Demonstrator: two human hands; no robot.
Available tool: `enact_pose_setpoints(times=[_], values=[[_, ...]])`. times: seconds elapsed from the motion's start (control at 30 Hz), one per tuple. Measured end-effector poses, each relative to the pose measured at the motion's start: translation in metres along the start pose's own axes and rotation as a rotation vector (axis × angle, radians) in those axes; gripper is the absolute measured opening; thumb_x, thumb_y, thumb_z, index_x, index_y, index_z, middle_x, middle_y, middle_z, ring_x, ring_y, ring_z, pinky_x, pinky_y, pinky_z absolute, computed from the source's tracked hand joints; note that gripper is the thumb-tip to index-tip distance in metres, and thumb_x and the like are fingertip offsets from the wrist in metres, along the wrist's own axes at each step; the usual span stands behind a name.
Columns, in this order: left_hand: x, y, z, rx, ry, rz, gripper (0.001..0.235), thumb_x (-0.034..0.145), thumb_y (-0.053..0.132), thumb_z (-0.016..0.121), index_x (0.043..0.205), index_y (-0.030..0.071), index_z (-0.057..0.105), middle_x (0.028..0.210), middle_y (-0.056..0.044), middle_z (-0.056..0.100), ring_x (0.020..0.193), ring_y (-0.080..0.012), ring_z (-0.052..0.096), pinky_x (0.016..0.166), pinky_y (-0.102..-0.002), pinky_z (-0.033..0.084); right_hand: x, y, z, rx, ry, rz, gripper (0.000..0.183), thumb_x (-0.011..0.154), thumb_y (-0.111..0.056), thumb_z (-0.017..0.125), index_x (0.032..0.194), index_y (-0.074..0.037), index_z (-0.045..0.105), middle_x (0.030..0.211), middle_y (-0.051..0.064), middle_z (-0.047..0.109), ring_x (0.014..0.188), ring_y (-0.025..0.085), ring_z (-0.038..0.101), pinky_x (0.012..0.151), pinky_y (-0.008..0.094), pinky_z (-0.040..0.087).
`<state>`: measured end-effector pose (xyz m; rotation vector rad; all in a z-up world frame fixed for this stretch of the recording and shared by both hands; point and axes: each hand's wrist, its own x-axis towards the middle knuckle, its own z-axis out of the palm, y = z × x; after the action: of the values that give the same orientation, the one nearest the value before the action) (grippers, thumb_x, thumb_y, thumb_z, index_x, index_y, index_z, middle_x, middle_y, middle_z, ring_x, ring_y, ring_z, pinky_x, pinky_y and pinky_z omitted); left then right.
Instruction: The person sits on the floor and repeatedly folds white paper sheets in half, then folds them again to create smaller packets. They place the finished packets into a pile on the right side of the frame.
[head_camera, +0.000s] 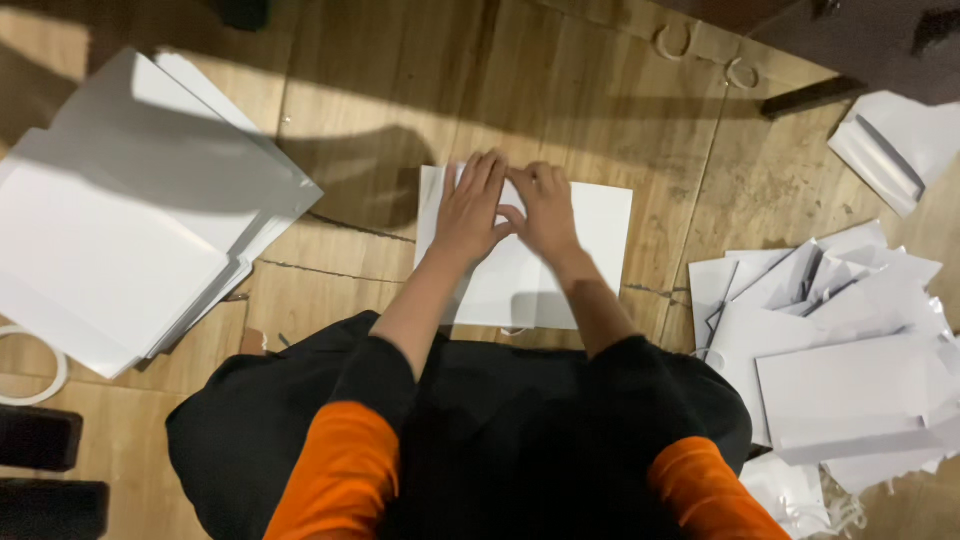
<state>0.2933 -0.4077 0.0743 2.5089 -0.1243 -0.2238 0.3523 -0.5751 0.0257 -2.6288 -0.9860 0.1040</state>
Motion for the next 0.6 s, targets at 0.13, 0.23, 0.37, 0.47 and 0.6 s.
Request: enact_pose_setpoints(times=[0.13,0.23,0.37,0.47,0.6], values=[[-0.044,0.017,0.011,0.047,-0.074,-0.128,0.073,0.099,0.043,0.052,0.158,0.011,0.021,0.162,-0.011,0.021,0.152,-0.0284,0.012,0.122,-0.055,0.004,-0.040,-0.014,-0.003,-0.095,0.230,-0.179,0.033,0.099,-0.020,0.056,0.126,-0.001,0.060,0.111,0.015,0.055,0.107,0.033,0.054,0.093,0.041,0.044],[-0.052,0.026,0.015,0.075,-0.131,-0.206,0.066,0.106,0.045,0.037,0.160,0.016,0.014,0.167,-0.005,0.009,0.154,-0.0232,0.002,0.123,-0.050,-0.004,-0.071,0.030,0.007,-0.167,0.295,-0.107,0.023,0.094,-0.005,0.058,0.115,0.002,0.065,0.107,0.015,0.058,0.105,0.033,0.057,0.090,0.038,0.048],[-0.052,0.028,0.015,0.154,-0.147,-0.234,0.067,0.104,0.051,0.031,0.161,0.020,0.011,0.168,-0.001,0.004,0.154,-0.0206,-0.003,0.123,-0.049,-0.008,-0.068,0.069,-0.015,0.055,0.257,0.353,0.005,0.092,-0.011,0.075,0.097,-0.012,0.075,0.088,0.004,0.065,0.078,0.023,0.069,0.071,0.030,0.056],[-0.051,0.030,0.010,0.125,-0.140,-0.241,0.066,0.104,0.051,0.029,0.161,0.021,0.013,0.168,0.000,0.004,0.154,-0.0198,-0.002,0.124,-0.048,-0.009,-0.044,0.050,-0.031,-0.006,0.131,0.345,0.007,0.088,-0.022,0.081,0.092,-0.018,0.076,0.080,0.001,0.066,0.068,0.016,0.069,0.059,0.024,0.056],[-0.052,0.028,0.017,0.141,-0.111,-0.243,0.067,0.103,0.051,0.032,0.160,0.021,0.015,0.168,0.001,0.005,0.154,-0.0202,-0.001,0.124,-0.049,-0.007,-0.031,0.049,-0.019,-0.199,0.061,0.233,0.007,0.081,-0.010,0.075,0.075,-0.011,0.073,0.062,0.005,0.061,0.055,0.020,0.065,0.048,0.029,0.052]])
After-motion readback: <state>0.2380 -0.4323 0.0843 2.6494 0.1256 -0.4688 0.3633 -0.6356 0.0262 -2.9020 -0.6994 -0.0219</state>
